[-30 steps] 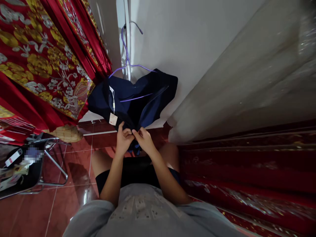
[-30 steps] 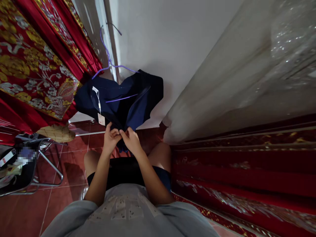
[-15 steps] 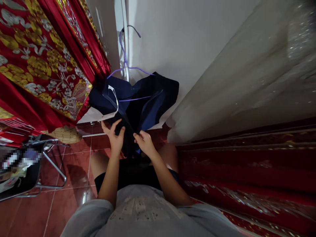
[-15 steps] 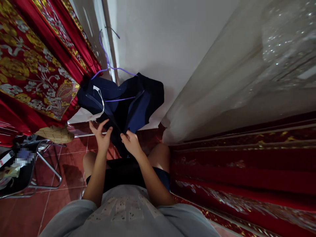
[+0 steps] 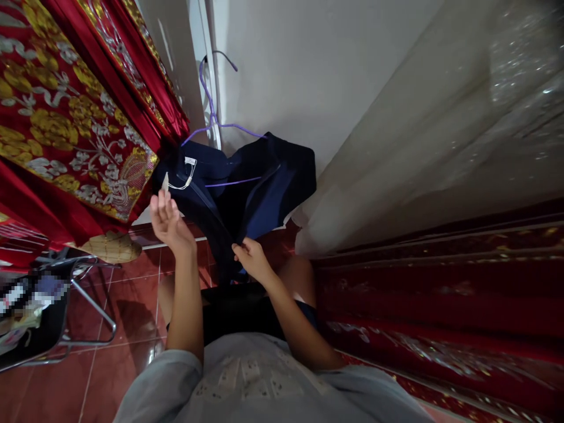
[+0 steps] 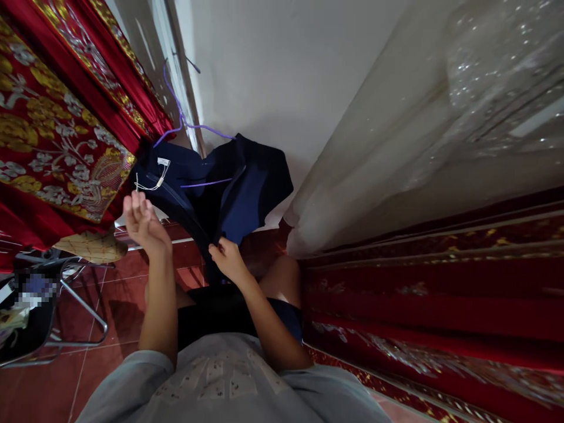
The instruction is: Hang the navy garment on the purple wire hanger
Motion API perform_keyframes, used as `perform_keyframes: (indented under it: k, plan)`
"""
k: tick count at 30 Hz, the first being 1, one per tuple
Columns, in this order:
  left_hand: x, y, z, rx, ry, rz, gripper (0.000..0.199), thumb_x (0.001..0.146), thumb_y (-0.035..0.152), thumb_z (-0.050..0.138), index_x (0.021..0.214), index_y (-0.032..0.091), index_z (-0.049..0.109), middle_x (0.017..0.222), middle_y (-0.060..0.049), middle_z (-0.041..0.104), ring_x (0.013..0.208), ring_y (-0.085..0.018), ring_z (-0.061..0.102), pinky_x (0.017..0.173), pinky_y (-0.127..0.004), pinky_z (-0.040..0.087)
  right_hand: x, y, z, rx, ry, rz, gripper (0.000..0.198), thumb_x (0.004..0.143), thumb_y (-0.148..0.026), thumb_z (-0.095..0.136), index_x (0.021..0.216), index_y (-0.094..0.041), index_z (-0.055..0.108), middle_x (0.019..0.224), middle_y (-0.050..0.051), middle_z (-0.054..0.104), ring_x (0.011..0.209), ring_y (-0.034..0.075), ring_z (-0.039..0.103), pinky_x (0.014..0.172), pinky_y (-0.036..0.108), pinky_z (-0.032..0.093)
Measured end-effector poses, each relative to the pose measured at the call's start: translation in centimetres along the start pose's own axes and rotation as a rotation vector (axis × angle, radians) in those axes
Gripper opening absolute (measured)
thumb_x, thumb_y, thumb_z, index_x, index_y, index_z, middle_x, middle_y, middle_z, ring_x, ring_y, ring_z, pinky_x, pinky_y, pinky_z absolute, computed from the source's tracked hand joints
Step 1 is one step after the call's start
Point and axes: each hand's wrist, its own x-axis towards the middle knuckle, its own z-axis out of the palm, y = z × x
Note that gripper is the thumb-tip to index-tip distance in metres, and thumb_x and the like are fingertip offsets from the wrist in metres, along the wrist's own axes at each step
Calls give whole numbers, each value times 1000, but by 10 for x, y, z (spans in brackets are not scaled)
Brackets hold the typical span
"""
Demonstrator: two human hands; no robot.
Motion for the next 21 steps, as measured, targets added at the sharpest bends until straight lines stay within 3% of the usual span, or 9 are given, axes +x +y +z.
perform_keyframes:
  k: [3,6,8,12,14,16,19,21]
  plan:
    - [-5,29,7,107,-35,163,57,95,54,53,145,30,39,140,-12,62,137,-29,57,117,-52,45,1,1,2,26,-4,26,26,84,-45,57,72,-23,51,57,-3,53,53,14,51,52,26,39]
    - [-17,49,19,220,-392,157,39,99,45,55,132,26,54,125,-9,70,129,-27,63,116,-50,47,1,-1,3,36,-14,15,23,84,-44,57,77,-22,55,57,-3,52,52,14,52,52,26,39]
    - [-23,51,25,314,-631,54,33,100,36,55,130,24,56,127,-10,71,127,-27,65,114,-49,48,-1,-3,2,38,-29,2,22,85,-42,56,81,-21,57,58,-3,54,52,14,52,53,26,41]
    - [-25,46,26,485,-842,-131,38,99,26,54,136,19,51,127,-15,70,120,-30,68,104,-49,54,-5,-5,-3,8,-45,-7,18,88,-38,54,82,-22,57,60,-3,55,54,14,54,55,27,42]
    - [-25,50,22,529,-1015,-97,28,99,26,53,126,19,59,121,-14,72,114,-30,70,107,-52,52,-6,-6,-5,-13,-57,-17,17,88,-38,55,82,-22,57,61,-2,56,56,15,54,56,28,42]
    - [-26,57,17,563,-1179,-20,16,99,27,55,109,19,65,101,-9,75,100,-28,73,115,-56,44,-5,-6,-6,-33,-69,-21,19,87,-38,54,77,-22,56,61,-1,57,56,15,55,56,28,42]
    - [-31,63,9,596,-1236,66,13,99,25,55,95,19,66,80,-3,70,85,-24,72,124,-59,31,-4,-8,-7,-47,-90,-13,23,86,-39,54,70,-22,52,59,0,58,55,15,55,53,28,42]
    - [-38,61,2,545,-1163,117,14,98,22,54,100,20,67,91,-5,71,103,-26,71,126,-59,29,-5,-8,-9,-33,-87,0,20,85,-38,56,74,-21,54,59,-1,57,53,14,55,52,27,43]
